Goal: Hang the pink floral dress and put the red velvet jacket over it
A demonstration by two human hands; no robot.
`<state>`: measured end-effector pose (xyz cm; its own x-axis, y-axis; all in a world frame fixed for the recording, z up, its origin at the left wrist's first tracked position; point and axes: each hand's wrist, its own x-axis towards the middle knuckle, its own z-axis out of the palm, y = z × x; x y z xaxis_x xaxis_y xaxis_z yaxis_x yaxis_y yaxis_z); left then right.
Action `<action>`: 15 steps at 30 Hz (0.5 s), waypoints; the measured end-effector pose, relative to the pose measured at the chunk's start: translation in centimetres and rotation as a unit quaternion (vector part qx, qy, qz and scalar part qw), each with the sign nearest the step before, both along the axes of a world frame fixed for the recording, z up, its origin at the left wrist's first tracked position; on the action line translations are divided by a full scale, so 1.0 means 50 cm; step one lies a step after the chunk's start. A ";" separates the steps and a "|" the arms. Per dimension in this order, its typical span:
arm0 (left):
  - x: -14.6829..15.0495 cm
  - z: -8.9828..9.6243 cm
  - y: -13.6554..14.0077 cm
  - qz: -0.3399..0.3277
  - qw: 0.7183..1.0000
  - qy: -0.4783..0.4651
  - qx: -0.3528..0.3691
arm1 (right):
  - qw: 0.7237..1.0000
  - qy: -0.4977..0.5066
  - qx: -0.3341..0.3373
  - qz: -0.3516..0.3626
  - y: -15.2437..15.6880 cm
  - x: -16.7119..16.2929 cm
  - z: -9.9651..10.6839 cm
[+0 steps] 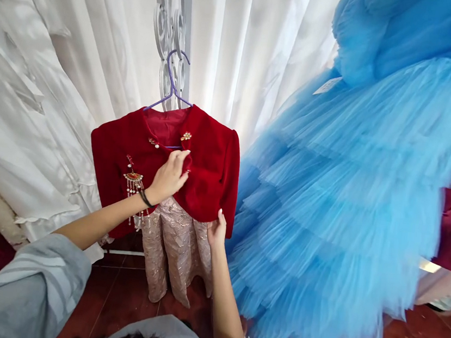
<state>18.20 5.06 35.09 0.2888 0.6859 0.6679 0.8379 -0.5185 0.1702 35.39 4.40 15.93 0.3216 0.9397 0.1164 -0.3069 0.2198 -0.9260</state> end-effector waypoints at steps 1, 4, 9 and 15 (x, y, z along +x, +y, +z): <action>-0.020 0.013 -0.006 -0.005 0.999 -0.032 -0.010 | 0.998 0.057 -0.019 0.018 -0.016 -0.007 -0.019; -0.093 0.062 -0.044 -0.033 0.994 -0.092 -0.040 | 0.982 0.159 -0.084 0.050 -0.044 -0.018 -0.065; -0.192 0.163 -0.083 -0.115 0.978 -0.139 -0.105 | 0.979 0.159 -0.036 0.123 -0.031 -0.021 -0.069; -0.216 0.156 -0.006 -0.071 0.983 -0.059 -0.158 | 0.969 0.057 -0.056 0.232 -0.051 -0.085 -0.086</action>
<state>7.39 4.76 42.90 0.3289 0.8236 0.4621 0.7259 -0.5335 0.4341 31.12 1.86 11.63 -0.1345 0.9909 -0.0070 -0.4503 -0.0674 -0.8903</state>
